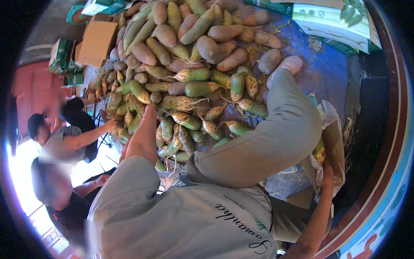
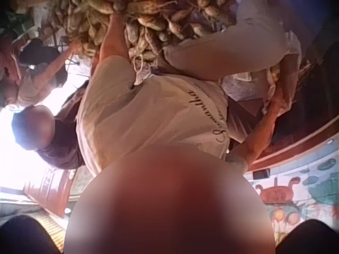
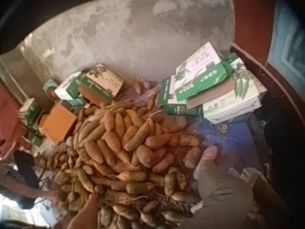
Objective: Sort and pack large radishes or similar produce into cardboard boxes lined with plastic.
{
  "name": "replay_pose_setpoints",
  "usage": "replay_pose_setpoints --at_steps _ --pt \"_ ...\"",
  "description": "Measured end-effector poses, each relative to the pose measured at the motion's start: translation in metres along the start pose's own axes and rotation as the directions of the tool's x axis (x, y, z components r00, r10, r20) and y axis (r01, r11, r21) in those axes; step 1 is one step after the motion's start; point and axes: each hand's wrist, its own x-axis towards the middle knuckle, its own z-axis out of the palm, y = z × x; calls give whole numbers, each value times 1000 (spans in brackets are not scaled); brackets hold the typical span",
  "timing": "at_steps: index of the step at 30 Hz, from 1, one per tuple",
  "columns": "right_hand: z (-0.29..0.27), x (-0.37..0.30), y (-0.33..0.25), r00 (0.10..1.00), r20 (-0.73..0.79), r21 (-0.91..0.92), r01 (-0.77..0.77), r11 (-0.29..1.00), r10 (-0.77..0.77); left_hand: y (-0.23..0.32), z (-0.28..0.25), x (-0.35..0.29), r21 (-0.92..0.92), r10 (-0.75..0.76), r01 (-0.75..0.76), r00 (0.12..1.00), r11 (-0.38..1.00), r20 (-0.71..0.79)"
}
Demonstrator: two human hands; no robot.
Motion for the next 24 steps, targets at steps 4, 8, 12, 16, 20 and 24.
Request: replay_pose_setpoints --at_steps 4,8,12,16,20,24 --pt "-49 -85 -146 988 -156 -189 -26 982 -4 -11 1 1 -153 -17 42 987 987 157" --pt "-75 -105 -216 984 -176 -230 -62 971 21 11 9 3 -252 4 91 936 963 353" --pt "-91 -121 -244 966 -231 -185 -157 970 112 21 -2 23 -329 -19 201 876 923 481" --pt "-102 -133 -271 907 -420 -210 -62 976 -33 34 -25 98 -392 83 224 771 892 631" --pt "-113 -154 -293 734 -665 -125 74 989 -138 113 -61 -8 -458 107 253 772 852 627" --pt "-138 -185 -308 610 -777 8 258 966 -156 126 -74 55 -668 359 205 712 716 603"
